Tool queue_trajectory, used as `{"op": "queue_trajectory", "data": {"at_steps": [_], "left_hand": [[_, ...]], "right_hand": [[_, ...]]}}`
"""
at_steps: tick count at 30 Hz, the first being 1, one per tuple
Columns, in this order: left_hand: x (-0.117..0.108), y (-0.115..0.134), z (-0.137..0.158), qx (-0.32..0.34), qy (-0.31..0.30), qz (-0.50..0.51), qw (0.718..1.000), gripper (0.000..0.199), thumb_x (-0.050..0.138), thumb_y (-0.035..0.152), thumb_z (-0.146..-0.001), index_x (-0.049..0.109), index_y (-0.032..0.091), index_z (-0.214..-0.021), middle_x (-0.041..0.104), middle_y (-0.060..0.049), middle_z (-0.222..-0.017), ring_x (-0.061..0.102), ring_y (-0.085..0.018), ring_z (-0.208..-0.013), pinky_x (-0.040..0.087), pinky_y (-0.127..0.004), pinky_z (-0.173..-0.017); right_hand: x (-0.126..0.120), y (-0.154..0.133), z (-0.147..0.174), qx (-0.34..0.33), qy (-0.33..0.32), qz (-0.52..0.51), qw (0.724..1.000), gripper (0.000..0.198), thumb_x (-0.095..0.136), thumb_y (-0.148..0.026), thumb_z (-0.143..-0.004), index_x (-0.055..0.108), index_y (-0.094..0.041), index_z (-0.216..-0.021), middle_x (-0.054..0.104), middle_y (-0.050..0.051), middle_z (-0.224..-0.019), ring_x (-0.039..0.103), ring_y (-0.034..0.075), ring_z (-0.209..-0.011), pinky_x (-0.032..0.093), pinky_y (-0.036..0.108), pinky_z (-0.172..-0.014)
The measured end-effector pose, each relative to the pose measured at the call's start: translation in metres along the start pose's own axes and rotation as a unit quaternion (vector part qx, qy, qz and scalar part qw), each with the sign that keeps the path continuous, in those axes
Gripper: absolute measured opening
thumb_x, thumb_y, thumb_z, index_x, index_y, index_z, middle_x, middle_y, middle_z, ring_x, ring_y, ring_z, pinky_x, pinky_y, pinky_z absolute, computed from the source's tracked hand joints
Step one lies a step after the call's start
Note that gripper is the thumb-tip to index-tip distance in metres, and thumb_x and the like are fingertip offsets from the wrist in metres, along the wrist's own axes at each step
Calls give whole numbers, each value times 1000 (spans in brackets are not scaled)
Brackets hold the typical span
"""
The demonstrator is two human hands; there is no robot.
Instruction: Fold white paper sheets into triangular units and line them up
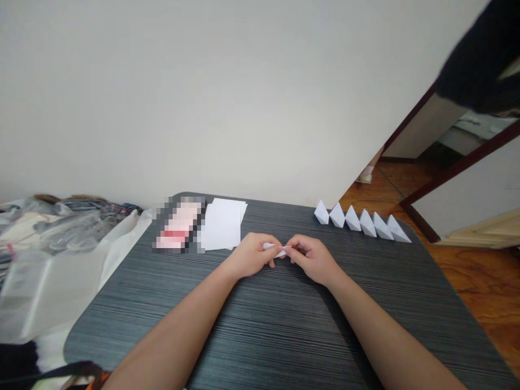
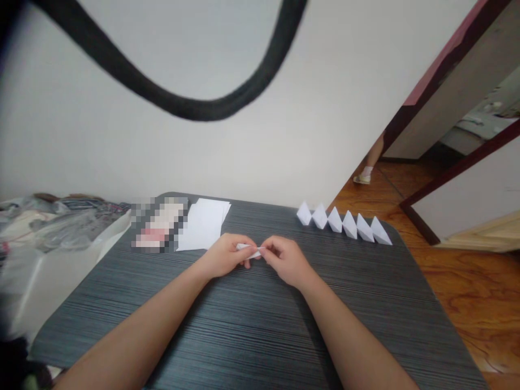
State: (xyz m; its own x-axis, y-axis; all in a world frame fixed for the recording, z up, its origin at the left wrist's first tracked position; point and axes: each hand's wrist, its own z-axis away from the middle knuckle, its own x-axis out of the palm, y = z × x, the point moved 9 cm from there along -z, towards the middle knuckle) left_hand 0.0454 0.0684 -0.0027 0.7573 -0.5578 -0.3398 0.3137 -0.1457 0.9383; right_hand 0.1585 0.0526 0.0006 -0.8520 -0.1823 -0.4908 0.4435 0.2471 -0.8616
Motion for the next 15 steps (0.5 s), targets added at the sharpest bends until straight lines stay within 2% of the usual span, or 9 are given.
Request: {"op": "queue_trajectory", "data": {"at_steps": [8, 15], "left_hand": [[-1, 4, 1, -2, 5, 12, 1000, 27, 47, 34, -83, 65, 14, -84, 65, -2, -64, 59, -11, -54, 43, -20, -55], [0, 12, 3, 12, -8, -34, 999, 29, 47, 36, -84, 66, 14, -80, 63, -1, -58, 58, -11, -54, 42, -20, -54]], "right_hand": [[-6, 1, 0, 3, 29, 13, 999, 16, 50, -25, -86, 59, -18, -75, 56, -1, -61, 52, 12, -57, 39, 24, -55], [-4, -9, -1, -24, 8, 32, 999, 14, 51, -21, -84, 63, -18, -77, 61, 1, -70, 55, 13, -65, 41, 25, -61]]}}
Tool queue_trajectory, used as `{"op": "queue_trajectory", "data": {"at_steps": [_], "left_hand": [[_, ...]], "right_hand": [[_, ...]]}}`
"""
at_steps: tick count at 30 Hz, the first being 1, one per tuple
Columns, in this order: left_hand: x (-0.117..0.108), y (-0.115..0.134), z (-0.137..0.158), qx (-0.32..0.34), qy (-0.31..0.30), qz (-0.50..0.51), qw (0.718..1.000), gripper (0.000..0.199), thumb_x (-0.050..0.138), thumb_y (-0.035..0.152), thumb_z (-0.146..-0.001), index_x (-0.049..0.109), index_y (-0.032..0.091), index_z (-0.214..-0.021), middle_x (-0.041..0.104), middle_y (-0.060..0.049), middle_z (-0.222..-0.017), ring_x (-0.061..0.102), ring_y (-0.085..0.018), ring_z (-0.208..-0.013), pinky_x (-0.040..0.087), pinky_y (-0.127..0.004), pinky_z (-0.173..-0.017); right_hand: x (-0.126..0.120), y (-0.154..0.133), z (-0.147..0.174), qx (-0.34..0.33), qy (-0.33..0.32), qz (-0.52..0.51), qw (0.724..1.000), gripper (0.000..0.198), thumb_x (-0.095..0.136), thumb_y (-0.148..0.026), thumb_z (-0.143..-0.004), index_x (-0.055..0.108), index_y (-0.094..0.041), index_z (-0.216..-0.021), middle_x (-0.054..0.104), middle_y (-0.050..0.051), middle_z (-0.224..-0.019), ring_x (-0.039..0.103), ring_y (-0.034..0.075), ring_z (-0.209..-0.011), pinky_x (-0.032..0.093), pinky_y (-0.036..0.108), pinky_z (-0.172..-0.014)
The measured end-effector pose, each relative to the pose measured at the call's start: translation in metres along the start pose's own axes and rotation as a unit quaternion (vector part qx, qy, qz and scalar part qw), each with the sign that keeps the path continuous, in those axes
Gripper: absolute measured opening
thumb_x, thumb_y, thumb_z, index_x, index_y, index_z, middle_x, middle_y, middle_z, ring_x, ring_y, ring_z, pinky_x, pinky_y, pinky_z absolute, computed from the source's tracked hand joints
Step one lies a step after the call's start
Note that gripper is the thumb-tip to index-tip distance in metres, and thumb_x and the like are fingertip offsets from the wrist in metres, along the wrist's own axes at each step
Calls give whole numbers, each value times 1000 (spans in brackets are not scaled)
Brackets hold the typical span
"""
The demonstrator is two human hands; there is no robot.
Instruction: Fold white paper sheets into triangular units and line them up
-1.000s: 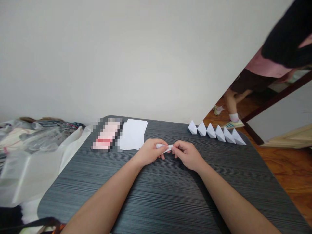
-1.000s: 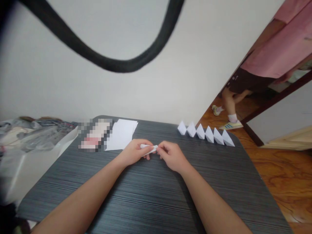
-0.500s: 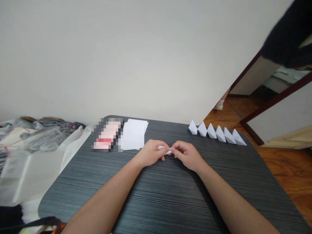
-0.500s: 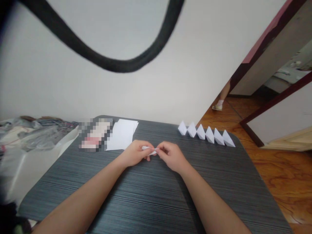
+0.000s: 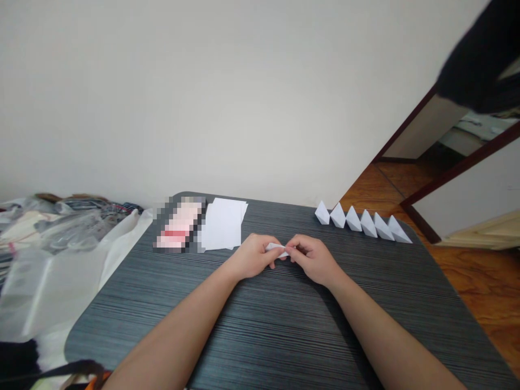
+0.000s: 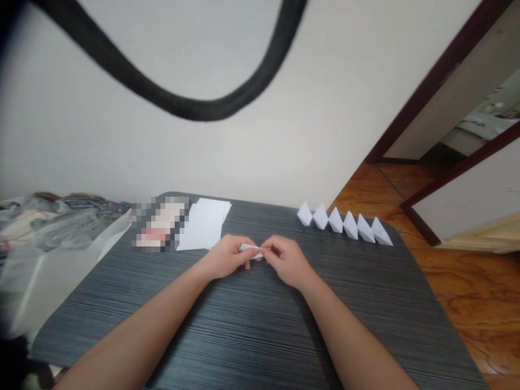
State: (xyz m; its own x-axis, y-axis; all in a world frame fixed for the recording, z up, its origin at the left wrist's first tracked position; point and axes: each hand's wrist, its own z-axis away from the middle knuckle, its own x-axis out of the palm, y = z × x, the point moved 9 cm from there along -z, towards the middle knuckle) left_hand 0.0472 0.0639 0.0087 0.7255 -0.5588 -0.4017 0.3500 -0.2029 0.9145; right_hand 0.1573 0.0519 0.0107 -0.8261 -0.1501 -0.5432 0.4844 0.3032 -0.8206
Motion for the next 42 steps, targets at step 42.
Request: {"op": "queue_trajectory", "data": {"at_steps": [42], "left_hand": [[-1, -16, -4, -36, 9, 158, 987, 28, 51, 36, -82, 62, 11, -86, 69, -9, -79, 61, -12, -55, 45, -21, -52]], "right_hand": [[-10, -1, 3, -54, 36, -37, 997, 18, 50, -21, -85, 68, -21, -85, 64, 4, -79, 59, 14, -65, 47, 29, -65]]}}
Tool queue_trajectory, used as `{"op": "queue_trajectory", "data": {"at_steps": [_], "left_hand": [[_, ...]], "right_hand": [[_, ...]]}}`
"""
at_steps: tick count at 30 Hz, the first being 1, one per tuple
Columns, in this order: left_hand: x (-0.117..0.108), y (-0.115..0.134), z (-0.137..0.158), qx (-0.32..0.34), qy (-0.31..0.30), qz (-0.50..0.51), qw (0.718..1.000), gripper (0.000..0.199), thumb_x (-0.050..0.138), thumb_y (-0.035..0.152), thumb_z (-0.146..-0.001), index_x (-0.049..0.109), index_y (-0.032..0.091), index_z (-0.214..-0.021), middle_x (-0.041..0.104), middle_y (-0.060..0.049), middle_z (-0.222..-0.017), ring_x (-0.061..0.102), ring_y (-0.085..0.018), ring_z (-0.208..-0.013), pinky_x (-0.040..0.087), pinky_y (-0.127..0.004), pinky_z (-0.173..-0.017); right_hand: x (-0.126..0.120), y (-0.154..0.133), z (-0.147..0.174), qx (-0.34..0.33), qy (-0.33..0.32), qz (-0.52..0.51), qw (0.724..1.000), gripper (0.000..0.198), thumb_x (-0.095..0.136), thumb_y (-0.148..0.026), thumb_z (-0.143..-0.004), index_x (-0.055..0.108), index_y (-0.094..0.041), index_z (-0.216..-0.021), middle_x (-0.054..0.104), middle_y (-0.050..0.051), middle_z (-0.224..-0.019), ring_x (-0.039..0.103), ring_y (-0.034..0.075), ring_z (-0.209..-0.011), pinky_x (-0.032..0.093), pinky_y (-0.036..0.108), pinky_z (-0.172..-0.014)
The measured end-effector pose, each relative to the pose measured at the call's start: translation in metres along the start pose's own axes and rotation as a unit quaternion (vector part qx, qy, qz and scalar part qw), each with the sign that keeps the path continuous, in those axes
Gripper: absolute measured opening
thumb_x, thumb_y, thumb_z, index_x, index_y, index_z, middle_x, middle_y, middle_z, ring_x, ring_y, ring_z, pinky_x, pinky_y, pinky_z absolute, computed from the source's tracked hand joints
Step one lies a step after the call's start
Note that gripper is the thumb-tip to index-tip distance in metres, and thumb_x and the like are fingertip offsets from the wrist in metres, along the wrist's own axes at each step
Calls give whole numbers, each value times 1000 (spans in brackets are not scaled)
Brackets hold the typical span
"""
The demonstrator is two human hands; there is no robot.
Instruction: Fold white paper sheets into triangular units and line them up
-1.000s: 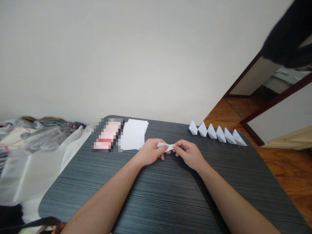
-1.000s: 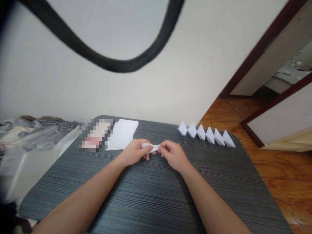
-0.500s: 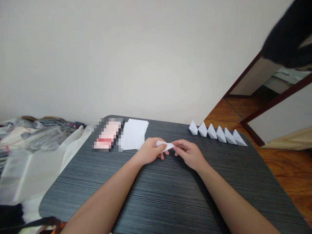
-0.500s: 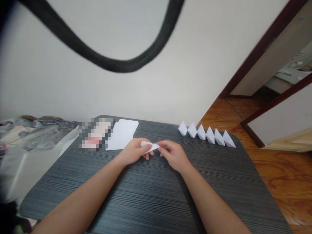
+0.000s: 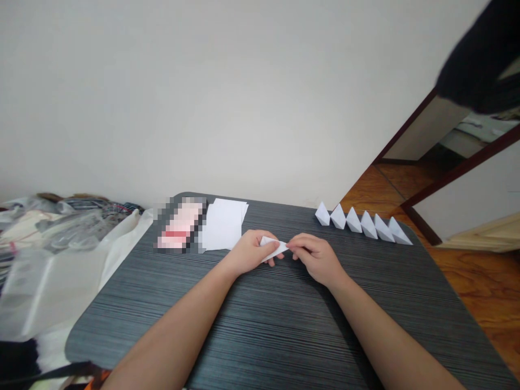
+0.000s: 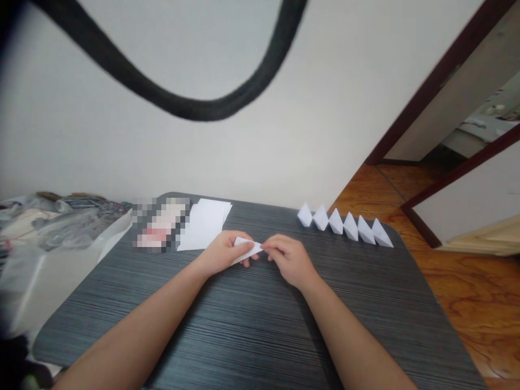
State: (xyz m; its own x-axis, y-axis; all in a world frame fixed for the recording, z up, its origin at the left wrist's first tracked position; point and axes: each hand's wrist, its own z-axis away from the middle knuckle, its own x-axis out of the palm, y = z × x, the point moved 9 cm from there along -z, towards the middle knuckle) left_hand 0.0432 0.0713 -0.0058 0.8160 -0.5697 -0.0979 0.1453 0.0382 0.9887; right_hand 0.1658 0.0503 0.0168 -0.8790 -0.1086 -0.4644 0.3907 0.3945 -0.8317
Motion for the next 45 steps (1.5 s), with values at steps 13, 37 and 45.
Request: {"op": "queue_trajectory", "data": {"at_steps": [13, 37, 45], "left_hand": [[0, -2, -1, -4, 12, -18, 1000, 26, 54, 36, -79, 65, 12, -80, 68, -7, -76, 60, -11, -55, 46, -21, -52], [1, 3, 0, 26, 13, -74, 997, 24, 51, 33, -80, 66, 14, -78, 65, -3, -68, 59, -11, -56, 43, -20, -53], [-2, 4, 1, 13, 29, -85, 996, 27, 53, 37, -80, 64, 14, -89, 64, -2, -62, 60, -13, -54, 44, -21, -52]], "right_hand": [[7, -13, 0, -36, -43, 34, 998, 22, 47, -22, -87, 69, -23, -86, 65, 4, -76, 60, 17, -73, 46, 30, -70], [15, 1, 1, 39, -70, 60, 995, 19, 45, -18, -87, 58, -18, -73, 60, -1, -69, 54, 12, -62, 39, 23, -61], [8, 2, 0, 53, -38, 78, 995, 19, 47, -21, -86, 57, -18, -71, 56, -1, -62, 51, 12, -59, 37, 23, -57]]}}
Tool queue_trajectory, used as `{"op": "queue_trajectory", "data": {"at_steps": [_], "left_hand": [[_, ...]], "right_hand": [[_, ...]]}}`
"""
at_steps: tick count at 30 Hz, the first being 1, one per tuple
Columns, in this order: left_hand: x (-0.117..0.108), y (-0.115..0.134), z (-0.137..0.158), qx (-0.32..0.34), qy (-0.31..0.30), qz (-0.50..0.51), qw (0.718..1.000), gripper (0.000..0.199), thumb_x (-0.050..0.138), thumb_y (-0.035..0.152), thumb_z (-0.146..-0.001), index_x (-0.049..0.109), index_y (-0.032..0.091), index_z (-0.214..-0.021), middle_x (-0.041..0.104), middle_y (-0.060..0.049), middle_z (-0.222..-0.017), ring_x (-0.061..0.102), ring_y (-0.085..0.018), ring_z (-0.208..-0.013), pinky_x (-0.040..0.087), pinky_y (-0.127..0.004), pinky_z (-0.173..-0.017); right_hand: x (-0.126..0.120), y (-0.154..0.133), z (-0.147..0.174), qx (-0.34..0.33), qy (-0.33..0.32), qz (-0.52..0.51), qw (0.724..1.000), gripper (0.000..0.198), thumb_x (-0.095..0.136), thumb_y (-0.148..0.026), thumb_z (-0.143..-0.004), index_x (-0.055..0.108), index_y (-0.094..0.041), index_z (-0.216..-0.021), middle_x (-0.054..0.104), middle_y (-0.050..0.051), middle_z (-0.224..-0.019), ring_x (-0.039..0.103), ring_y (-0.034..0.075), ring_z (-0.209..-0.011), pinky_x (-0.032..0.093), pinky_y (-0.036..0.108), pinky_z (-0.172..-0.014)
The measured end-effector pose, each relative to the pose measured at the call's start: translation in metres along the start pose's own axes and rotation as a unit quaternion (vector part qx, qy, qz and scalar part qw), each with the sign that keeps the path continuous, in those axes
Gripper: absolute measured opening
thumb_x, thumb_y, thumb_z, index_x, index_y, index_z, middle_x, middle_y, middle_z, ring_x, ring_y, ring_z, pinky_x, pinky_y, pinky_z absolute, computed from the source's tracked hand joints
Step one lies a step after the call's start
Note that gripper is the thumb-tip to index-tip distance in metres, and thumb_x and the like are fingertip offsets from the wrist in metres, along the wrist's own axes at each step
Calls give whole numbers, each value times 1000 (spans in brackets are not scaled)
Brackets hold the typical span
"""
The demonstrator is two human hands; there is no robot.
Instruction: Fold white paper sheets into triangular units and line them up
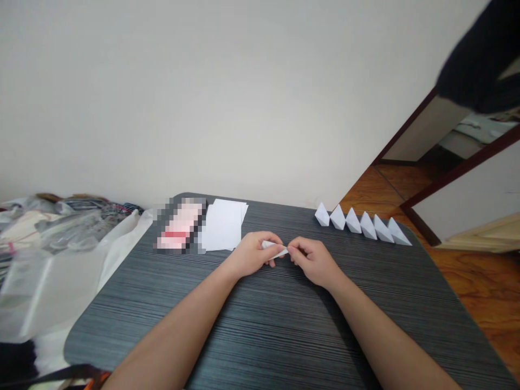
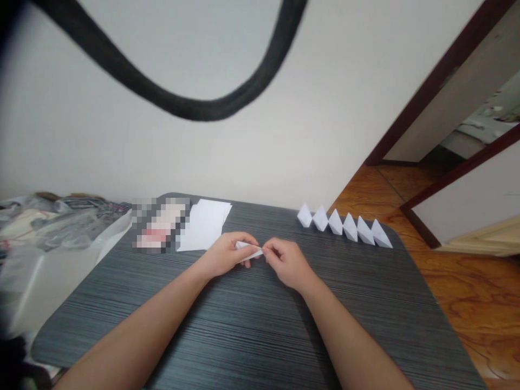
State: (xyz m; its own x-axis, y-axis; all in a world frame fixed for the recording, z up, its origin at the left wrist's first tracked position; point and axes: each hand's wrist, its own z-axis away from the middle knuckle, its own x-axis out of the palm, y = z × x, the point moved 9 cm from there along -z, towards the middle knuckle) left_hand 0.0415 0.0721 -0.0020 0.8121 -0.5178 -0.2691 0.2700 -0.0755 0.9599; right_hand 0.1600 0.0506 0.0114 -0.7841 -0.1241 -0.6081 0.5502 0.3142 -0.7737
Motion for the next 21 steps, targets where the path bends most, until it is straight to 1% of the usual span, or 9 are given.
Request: {"op": "queue_trajectory", "data": {"at_steps": [2, 5, 12, 16, 21], "left_hand": [[-1, -1, 0, 1, 4, 3, 1000, 28, 52, 38, -80, 62, 14, -92, 65, -3, -64, 60, -13, -54, 44, -21, -52], [1, -1, 0, 13, -13, -2, 1000, 27, 48, 36, -83, 62, 13, -85, 66, -4, -68, 60, -12, -55, 45, -21, -54], [2, 1, 1, 23, -26, -22, 999, 27, 46, 35, -84, 63, 14, -82, 63, -2, -60, 59, -12, -55, 44, -21, -55], [2, 0, 0, 19, -22, -29, 999, 26, 47, 35, -83, 63, 14, -82, 62, -1, -58, 59, -12, -53, 43, -21, -54], [3, 3, 1, 16, -22, -30, 999, 26, 47, 34, -83, 63, 14, -80, 62, -1, -58, 58, -11, -52, 42, -20, -53]], "right_hand": [[-4, 2, 1, 6, 17, 0, 1000, 19, 47, -21, -86, 57, -18, -70, 56, -1, -62, 51, 12, -58, 37, 23, -57], [-5, 4, 2, 10, 25, -5, 1000, 18, 48, -21, -85, 57, -18, -69, 55, -1, -61, 50, 12, -56, 37, 23, -55], [0, 2, 1, 4, -4, -8, 1000, 20, 48, -19, -84, 60, -18, -69, 59, -1, -63, 52, 12, -58, 37, 23, -57], [0, 2, 1, 4, -5, -3, 1000, 20, 48, -19, -84, 59, -18, -68, 58, -1, -61, 52, 12, -58, 37, 23, -57], [3, 4, 0, 3, -11, -19, 1000, 20, 47, -20, -85, 60, -18, -70, 61, 0, -65, 53, 12, -59, 38, 23, -57]]}}
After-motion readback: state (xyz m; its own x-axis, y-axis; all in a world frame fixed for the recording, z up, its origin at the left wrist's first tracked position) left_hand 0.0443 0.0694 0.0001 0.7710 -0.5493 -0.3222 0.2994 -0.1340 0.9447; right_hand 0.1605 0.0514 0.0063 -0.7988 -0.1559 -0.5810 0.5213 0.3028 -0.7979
